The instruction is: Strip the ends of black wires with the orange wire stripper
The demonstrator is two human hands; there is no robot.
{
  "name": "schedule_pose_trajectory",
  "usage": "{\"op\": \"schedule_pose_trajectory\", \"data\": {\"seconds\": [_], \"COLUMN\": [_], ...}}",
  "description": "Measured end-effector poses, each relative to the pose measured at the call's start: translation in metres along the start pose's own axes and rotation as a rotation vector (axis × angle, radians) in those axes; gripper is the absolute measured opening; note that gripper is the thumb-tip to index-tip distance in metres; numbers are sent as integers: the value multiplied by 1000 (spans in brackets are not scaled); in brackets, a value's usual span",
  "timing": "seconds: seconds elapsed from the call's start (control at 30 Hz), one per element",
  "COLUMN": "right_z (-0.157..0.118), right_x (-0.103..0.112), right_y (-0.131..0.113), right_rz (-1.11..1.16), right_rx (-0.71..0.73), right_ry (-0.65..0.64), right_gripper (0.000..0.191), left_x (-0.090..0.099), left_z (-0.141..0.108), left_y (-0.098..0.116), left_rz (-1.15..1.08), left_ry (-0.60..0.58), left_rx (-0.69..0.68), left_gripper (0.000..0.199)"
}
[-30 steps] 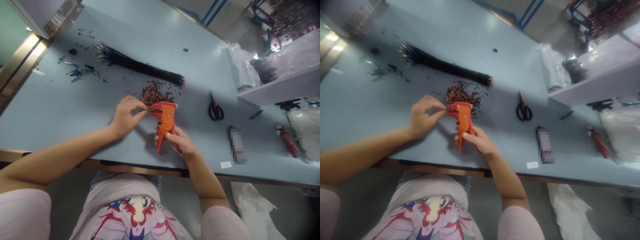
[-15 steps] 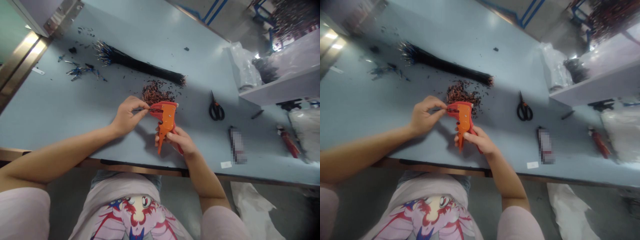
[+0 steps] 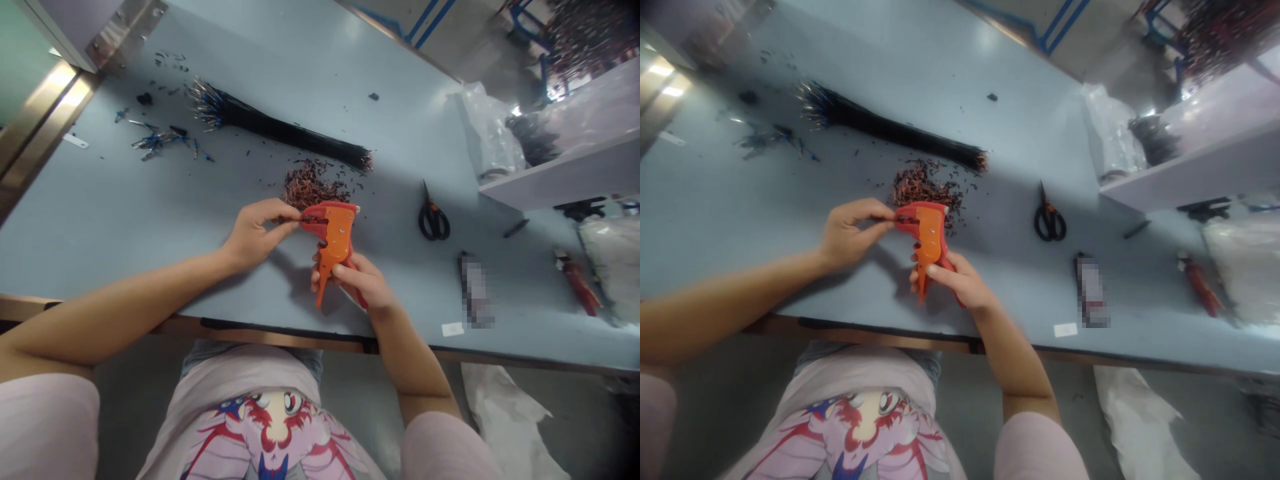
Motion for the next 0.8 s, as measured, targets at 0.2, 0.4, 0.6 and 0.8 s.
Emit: {"op": "schedule_pose_trajectory", "data": {"seconds": [0.2, 0.4, 0.6, 0.8], "right_z": [0, 1, 0, 1], "right_x": [3, 4, 2, -1], "right_y": [1, 1, 1, -1], "right_rz": [21, 2, 5, -14], "right_rx": [-24, -24, -18, -2], "right_ry": [20, 22, 10, -3], "right_gripper": [38, 38, 35, 30], "left_x": [0, 1, 2, 2], "left_z": [2, 4, 2, 3], "left_y": [1, 0, 0, -1], "left_rz": [-29, -30, -32, 17], "left_ry": [-15, -6, -5, -11], "left_rx": [23, 47, 32, 62], "left_gripper": [12, 10, 9, 6]}}
Point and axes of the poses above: each hand's wrist, its own z-axis towards the middle knuckle, its own x-axis out of the back of the hand, y = z × x, the point moved 5 cm from there along z, towards the middle knuckle, and after that the axes turned 13 degrees about z, right-handed, at the moved point
